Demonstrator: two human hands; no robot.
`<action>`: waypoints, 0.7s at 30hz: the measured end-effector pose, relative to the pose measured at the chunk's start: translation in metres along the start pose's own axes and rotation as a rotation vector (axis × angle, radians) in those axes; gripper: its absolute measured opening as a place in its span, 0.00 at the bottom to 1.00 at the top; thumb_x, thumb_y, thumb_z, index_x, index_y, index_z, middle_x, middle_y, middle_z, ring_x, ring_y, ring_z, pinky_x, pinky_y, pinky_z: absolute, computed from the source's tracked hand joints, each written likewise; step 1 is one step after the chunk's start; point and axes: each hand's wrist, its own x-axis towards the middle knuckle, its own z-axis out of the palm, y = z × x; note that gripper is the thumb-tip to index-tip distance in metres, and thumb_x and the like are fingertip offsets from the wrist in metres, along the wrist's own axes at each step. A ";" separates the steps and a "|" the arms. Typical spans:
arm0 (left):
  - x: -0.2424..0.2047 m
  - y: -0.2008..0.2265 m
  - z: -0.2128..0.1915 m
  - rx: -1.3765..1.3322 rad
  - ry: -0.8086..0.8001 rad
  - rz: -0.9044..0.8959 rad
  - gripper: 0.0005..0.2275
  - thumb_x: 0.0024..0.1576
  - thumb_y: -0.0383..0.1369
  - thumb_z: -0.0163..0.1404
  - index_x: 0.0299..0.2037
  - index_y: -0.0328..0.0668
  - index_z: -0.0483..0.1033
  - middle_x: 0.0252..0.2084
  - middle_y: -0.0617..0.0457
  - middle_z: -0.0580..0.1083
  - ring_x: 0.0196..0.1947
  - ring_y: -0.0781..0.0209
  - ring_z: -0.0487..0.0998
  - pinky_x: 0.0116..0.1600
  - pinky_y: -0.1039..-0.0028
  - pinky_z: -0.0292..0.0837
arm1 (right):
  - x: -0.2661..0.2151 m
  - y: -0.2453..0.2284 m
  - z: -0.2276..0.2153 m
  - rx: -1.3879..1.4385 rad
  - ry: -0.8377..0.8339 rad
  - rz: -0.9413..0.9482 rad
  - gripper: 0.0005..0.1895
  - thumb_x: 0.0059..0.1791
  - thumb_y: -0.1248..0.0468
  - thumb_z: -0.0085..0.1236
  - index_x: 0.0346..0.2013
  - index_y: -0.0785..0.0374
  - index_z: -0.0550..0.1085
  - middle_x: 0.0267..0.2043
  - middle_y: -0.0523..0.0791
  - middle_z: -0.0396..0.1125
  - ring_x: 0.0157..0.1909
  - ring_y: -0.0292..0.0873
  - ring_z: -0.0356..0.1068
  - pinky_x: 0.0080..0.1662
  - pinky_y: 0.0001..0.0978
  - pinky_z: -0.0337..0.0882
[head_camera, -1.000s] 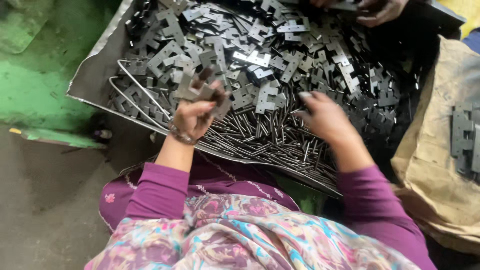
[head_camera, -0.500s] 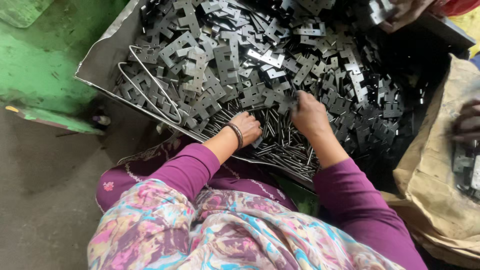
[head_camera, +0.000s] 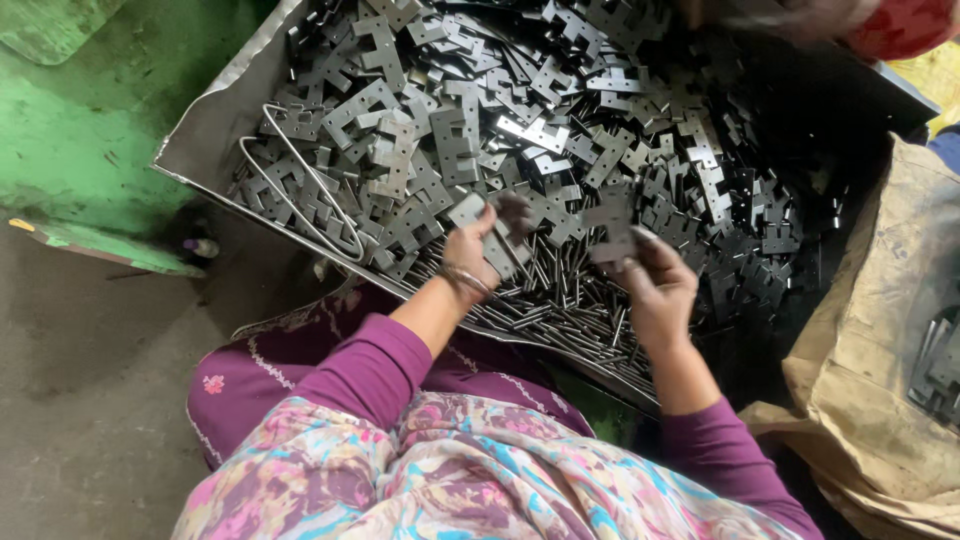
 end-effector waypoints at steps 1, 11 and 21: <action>-0.003 -0.006 0.003 -0.033 -0.019 -0.054 0.12 0.62 0.37 0.43 0.46 0.38 0.73 0.45 0.45 0.79 0.45 0.52 0.80 0.54 0.63 0.76 | -0.002 0.004 0.015 -0.088 -0.023 -0.071 0.19 0.55 0.75 0.51 0.62 0.72 0.70 0.58 0.55 0.71 0.56 0.49 0.75 0.59 0.41 0.77; 0.037 -0.046 0.019 1.333 -0.022 -0.024 0.21 0.55 0.45 0.53 0.52 0.41 0.69 0.49 0.44 0.77 0.52 0.48 0.78 0.57 0.60 0.73 | -0.005 0.009 0.029 -0.233 -0.090 0.074 0.22 0.55 0.74 0.50 0.65 0.72 0.68 0.52 0.53 0.73 0.48 0.44 0.75 0.52 0.33 0.76; 0.091 0.047 0.008 2.697 -0.245 0.561 0.27 0.49 0.52 0.59 0.57 0.52 0.74 0.60 0.44 0.68 0.64 0.42 0.63 0.62 0.46 0.57 | -0.028 -0.009 -0.065 0.475 0.176 0.509 0.23 0.46 0.75 0.51 0.57 0.74 0.71 0.44 0.53 0.74 0.42 0.45 0.77 0.45 0.36 0.78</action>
